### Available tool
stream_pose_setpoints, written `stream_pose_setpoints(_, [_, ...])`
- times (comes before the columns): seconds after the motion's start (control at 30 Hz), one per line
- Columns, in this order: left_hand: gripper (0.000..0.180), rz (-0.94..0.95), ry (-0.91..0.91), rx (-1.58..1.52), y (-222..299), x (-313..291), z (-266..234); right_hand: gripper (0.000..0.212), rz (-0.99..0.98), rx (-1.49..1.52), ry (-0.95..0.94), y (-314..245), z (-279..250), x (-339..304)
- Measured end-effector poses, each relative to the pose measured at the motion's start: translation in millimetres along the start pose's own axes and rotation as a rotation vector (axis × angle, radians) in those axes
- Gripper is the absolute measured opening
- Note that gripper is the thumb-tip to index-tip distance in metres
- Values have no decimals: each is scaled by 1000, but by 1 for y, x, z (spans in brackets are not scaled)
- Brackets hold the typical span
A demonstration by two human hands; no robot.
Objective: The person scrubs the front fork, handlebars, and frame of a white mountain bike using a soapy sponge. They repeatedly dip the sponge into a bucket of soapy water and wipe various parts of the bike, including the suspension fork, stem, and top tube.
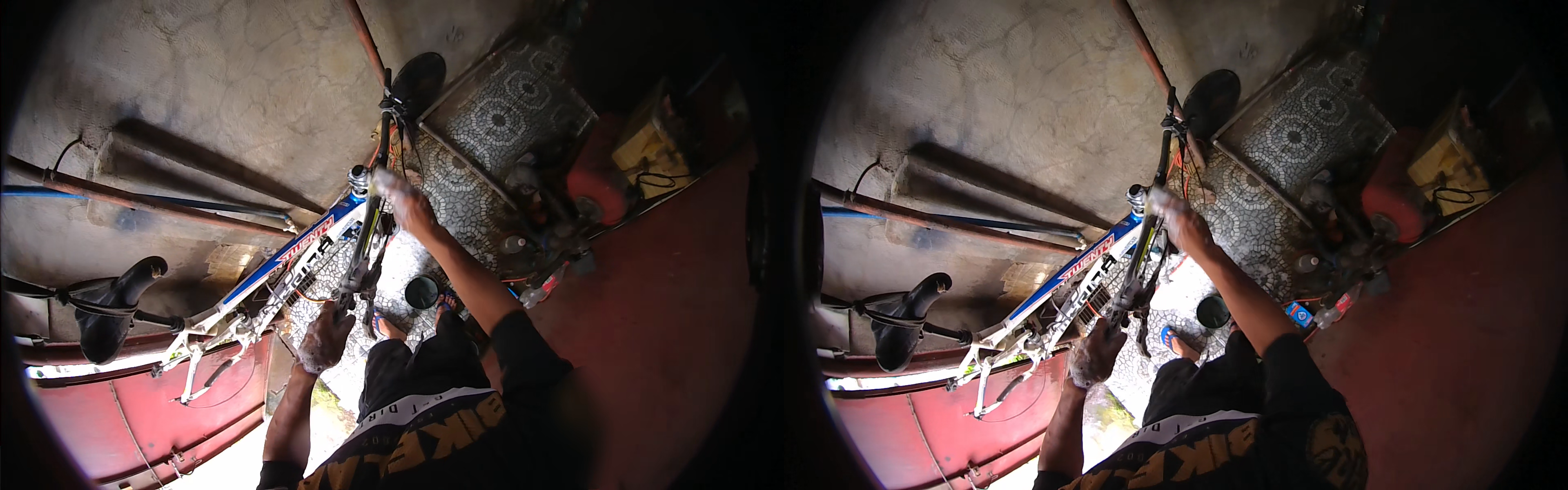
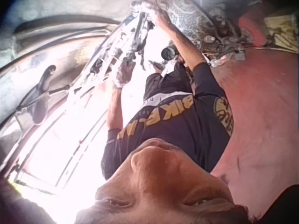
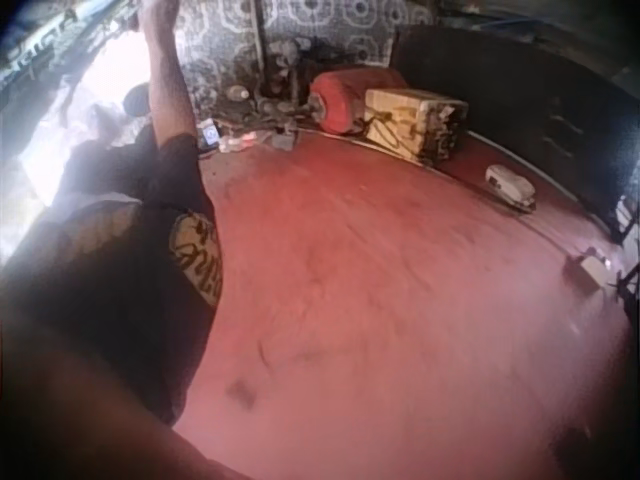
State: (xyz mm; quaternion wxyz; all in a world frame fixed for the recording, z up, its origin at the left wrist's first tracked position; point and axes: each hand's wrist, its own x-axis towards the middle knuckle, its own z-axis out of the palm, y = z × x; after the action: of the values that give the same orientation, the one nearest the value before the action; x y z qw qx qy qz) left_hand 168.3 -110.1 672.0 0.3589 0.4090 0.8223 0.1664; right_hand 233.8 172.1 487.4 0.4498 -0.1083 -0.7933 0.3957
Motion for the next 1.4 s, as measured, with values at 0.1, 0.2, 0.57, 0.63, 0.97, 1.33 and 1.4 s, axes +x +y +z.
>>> stream_pose_setpoints(0.1, [36, 32, 3, 50, -7, 0, -4, 42, -59, -390, 16, 25, -3, 39])
stream_pose_setpoints(0.2, [29, 209, 73, 48, -20, 5, -3, 17, 668, 535, -62, 30, -2, 65])
stream_pose_setpoints(0.57, [28, -23, 17, -24, -15, -3, 17, 34, 819, -326, 63, 79, 37, 50])
stream_pose_setpoints(0.63, [31, -39, 21, -3, -12, -5, 18, 25, 419, 131, 248, 75, 48, 31])
stream_pose_setpoints(0.97, [31, -83, 22, 34, 6, -21, 46, 44, 887, -305, -59, 112, 13, 62])
stream_pose_setpoints(1.33, [57, 197, 171, 312, -28, -25, 95, 11, 1014, 623, 479, 57, 19, -25])
stream_pose_setpoints(1.4, [57, 220, 169, 260, -33, -26, 95, 7, 628, -317, 230, 70, 9, -21])
